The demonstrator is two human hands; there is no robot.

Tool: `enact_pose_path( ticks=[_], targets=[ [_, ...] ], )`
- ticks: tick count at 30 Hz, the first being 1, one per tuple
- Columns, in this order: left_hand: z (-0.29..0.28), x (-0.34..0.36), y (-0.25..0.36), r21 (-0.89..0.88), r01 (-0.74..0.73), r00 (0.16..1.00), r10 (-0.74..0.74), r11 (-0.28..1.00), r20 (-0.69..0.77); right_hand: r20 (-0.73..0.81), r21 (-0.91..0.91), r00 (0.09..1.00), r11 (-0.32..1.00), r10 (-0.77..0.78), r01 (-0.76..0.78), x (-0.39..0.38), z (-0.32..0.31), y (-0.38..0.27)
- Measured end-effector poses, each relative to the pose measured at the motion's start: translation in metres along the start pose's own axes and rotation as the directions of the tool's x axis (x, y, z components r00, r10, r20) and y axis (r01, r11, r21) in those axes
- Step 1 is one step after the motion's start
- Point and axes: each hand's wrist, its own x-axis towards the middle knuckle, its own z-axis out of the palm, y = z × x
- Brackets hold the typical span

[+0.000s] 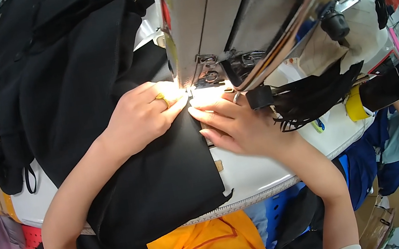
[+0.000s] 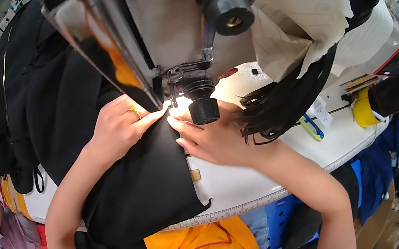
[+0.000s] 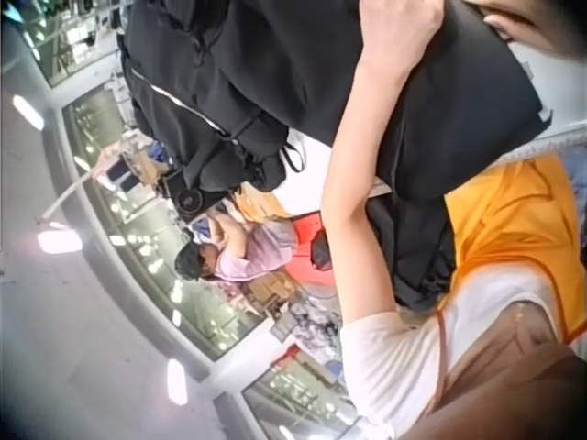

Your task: Sewing a zipper onto a black garment using an industrial sewing machine.

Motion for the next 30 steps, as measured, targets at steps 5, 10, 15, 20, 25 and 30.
enact_pose_path(
  ticks=[5, 10, 15, 20, 25, 30],
  targets=[
    [0.005, -0.002, 0.001, 0.030, 0.030, 0.999, -0.030, 0.999, -0.014, 0.016, 0.049, 1.000, 0.998, 0.024, -0.024, 0.002, -0.002, 0.002],
    [0.000, -0.001, -0.008, -0.027, 0.130, 0.991, -0.129, 0.991, 0.045, -0.010, 0.102, 1.000, 0.995, -0.003, 0.004, -0.004, -0.010, -0.003],
    [0.003, -0.004, -0.021, -0.015, 0.112, 0.994, -0.112, 0.994, 0.001, 0.118, 0.145, 0.992, 0.988, 0.034, -0.051, -0.028, -0.035, -0.049],
    [-0.005, 0.000, -0.012, -0.139, 0.256, 0.966, -0.252, 0.956, 0.051, 0.178, 0.232, 0.982, 0.967, 0.062, -0.103, -0.040, -0.036, -0.062],
    [-0.020, 0.002, 0.016, -0.026, 0.195, 0.972, -0.189, 0.981, 0.140, 0.139, 0.186, 0.988, 0.979, 0.062, -0.087, -0.045, -0.030, -0.059],
    [-0.033, 0.002, 0.044, -0.624, 0.312, 0.944, -0.159, 0.716, 0.289, 0.042, 0.263, 0.984, 0.948, 0.176, -0.181, -0.050, -0.026, -0.064]
  ],
)
